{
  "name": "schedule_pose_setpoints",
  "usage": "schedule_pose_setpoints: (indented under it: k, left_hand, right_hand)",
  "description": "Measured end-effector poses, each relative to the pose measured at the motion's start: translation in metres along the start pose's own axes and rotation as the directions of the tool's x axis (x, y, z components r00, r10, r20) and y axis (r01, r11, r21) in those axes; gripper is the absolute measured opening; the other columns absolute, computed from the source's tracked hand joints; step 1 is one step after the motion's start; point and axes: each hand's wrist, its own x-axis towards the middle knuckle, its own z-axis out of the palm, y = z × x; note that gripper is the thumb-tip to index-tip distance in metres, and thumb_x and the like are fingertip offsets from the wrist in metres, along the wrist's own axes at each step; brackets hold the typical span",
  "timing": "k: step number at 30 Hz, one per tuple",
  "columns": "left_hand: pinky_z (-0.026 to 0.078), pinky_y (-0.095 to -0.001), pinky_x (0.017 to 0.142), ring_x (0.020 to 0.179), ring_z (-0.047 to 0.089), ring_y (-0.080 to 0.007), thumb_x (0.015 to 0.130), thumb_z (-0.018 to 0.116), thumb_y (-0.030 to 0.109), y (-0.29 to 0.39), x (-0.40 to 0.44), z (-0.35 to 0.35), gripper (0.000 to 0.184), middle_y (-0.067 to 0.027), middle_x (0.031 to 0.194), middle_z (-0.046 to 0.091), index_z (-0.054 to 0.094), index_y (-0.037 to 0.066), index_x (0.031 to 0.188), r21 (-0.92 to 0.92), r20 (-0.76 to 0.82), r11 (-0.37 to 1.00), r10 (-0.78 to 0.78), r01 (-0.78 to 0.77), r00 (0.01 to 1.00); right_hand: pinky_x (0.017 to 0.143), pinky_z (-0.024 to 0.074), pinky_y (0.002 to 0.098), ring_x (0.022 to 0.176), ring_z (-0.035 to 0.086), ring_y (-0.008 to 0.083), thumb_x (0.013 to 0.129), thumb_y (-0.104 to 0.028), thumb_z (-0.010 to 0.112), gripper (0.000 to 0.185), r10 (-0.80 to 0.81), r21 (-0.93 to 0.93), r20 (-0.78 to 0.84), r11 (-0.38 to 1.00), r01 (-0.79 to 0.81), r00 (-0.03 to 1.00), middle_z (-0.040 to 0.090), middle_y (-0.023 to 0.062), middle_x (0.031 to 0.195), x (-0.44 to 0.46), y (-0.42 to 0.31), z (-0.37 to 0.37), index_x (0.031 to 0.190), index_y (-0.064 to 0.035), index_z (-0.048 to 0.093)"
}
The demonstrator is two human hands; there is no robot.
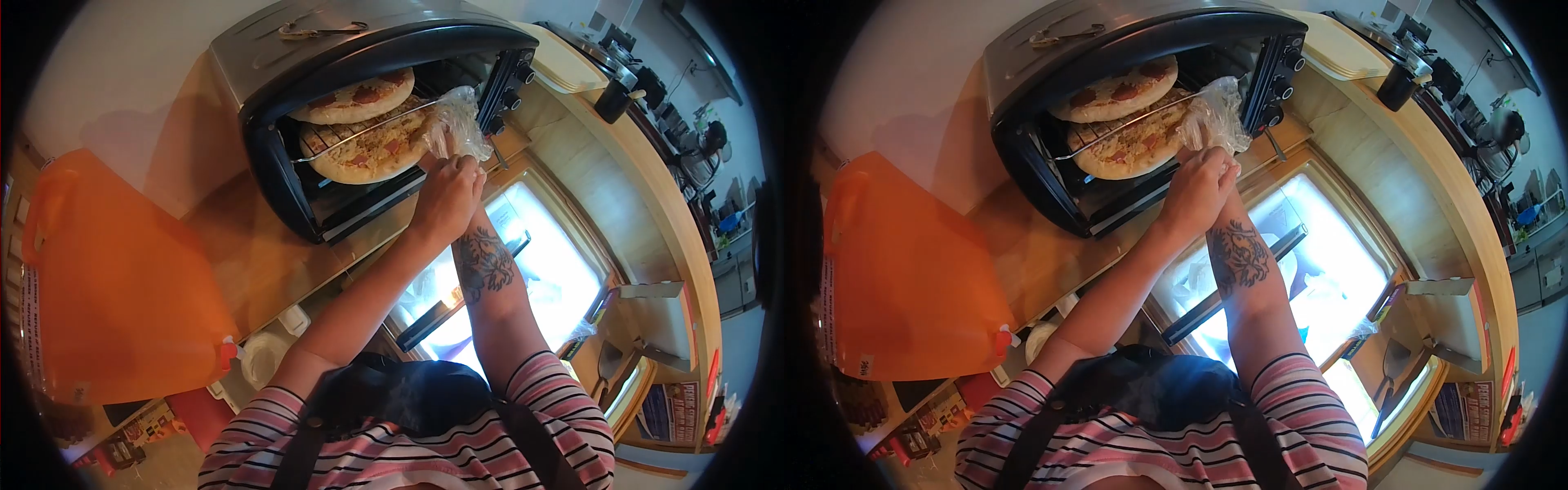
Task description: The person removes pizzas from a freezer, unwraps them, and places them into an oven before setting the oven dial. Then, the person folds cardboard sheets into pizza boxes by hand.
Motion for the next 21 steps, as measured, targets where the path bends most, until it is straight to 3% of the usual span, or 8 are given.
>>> schedule_pose_setpoints:
  k: [10, 11, 13, 14, 16, 18, 19, 21]
  left_hand:
    - [0.041, -0.0349, 0.071, 0.079, 0.052, -0.0295, 0.071, 0.062, 0.008, 0.001, -0.007, 0.002, 0.016, -0.0147, 0.086, 0.053, 0.048, 0.002, 0.073, -0.12, -0.038, 0.992, -0.031, 0.026, 0.999]
    - [0.041, -0.0325, 0.071, 0.079, 0.052, -0.025, 0.07, 0.061, 0.005, -0.003, -0.011, 0.007, 0.014, -0.0119, 0.087, 0.051, 0.047, 0.002, 0.072, -0.303, -0.067, 0.952, -0.053, 0.031, 0.996]
    - [0.041, -0.0259, 0.072, 0.079, 0.05, -0.0133, 0.069, 0.057, -0.001, -0.012, -0.022, 0.023, 0.015, -0.0046, 0.088, 0.049, 0.047, 0.004, 0.079, -0.684, 0.003, 0.71, -0.227, 0.168, 0.974]
    - [0.041, -0.0259, 0.072, 0.079, 0.05, -0.0133, 0.069, 0.057, -0.001, -0.017, -0.028, 0.031, 0.015, -0.0046, 0.088, 0.049, 0.047, 0.004, 0.079, -0.687, 0.009, 0.707, -0.221, 0.167, 0.975]
    - [0.042, -0.0251, 0.073, 0.081, 0.05, -0.0115, 0.071, 0.059, -0.001, -0.022, -0.04, 0.033, 0.026, -0.003, 0.091, 0.049, 0.044, 0.005, 0.093, -0.898, 0.205, 0.232, -0.532, 0.374, 0.822]
    - [0.043, -0.027, 0.074, 0.083, 0.051, -0.0119, 0.074, 0.06, 0.003, -0.031, -0.052, 0.031, 0.035, -0.0037, 0.094, 0.049, 0.04, 0.005, 0.103, -0.893, 0.286, 0.153, -0.534, 0.423, 0.796]
    - [0.043, -0.0276, 0.074, 0.085, 0.052, -0.0123, 0.075, 0.061, 0.005, -0.032, -0.06, 0.031, 0.035, -0.0044, 0.096, 0.05, 0.041, 0.005, 0.104, -0.864, 0.31, 0.207, -0.498, 0.459, 0.81]
    - [0.045, -0.0296, 0.076, 0.089, 0.054, -0.0147, 0.075, 0.062, 0.007, -0.027, -0.068, 0.018, 0.036, -0.0075, 0.101, 0.054, 0.046, 0.003, 0.108, -0.831, 0.444, 0.127, -0.434, 0.541, 0.784]
  right_hand:
    - [0.074, 0.042, 0.0392, 0.081, 0.051, 0.0298, 0.085, -0.05, 0.037, 0.051, 0.059, -0.071, 0.047, 0.996, -0.056, 0.997, 0.053, 0.013, 0.096, -0.008, -0.03, 0.003, 0.102, -0.0039, 0.049]
    - [0.074, 0.0422, 0.0391, 0.081, 0.051, 0.0297, 0.085, -0.05, 0.037, 0.05, 0.082, -0.084, 0.056, 0.994, -0.077, 0.995, 0.053, 0.0129, 0.095, -0.012, -0.036, 0.005, 0.102, -0.0039, 0.049]
    - [0.073, 0.0428, 0.0389, 0.08, 0.051, 0.0295, 0.085, -0.049, 0.038, 0.049, 0.105, -0.103, 0.062, 0.99, -0.098, 0.993, 0.054, 0.0127, 0.094, -0.017, -0.04, 0.006, 0.101, -0.0039, 0.05]
    - [0.073, 0.043, 0.0388, 0.079, 0.051, 0.0295, 0.085, -0.048, 0.038, 0.049, 0.108, -0.103, 0.048, 0.989, -0.102, 0.993, 0.054, 0.0126, 0.094, -0.019, -0.04, 0.006, 0.1, -0.0039, 0.05]
    - [0.072, 0.0436, 0.0386, 0.078, 0.052, 0.0293, 0.086, -0.048, 0.039, 0.047, 0.022, -0.09, -0.064, 0.996, -0.028, 0.998, 0.055, 0.0124, 0.092, -0.011, -0.036, -0.002, 0.099, -0.0038, 0.051]
    - [0.067, 0.0456, 0.0402, 0.078, 0.052, 0.0287, 0.077, -0.049, 0.052, 0.05, -0.169, -0.125, -0.202, 0.981, 0.145, 0.965, 0.054, 0.0149, 0.087, 0.012, -0.031, -0.022, 0.097, -0.003, 0.051]
    - [0.068, 0.0453, 0.0398, 0.079, 0.052, 0.0279, 0.078, -0.049, 0.051, 0.05, -0.456, -0.723, 0.105, 0.575, 0.382, 0.884, 0.054, 0.0134, 0.089, 0.017, -0.032, -0.035, 0.099, -0.0038, 0.05]
    - [0.068, 0.0451, 0.0393, 0.08, 0.053, 0.027, 0.078, -0.048, 0.051, 0.05, -0.442, -0.86, 0.503, -0.171, 0.48, 0.743, 0.054, 0.0119, 0.09, 0.025, -0.036, -0.057, 0.102, -0.0045, 0.049]
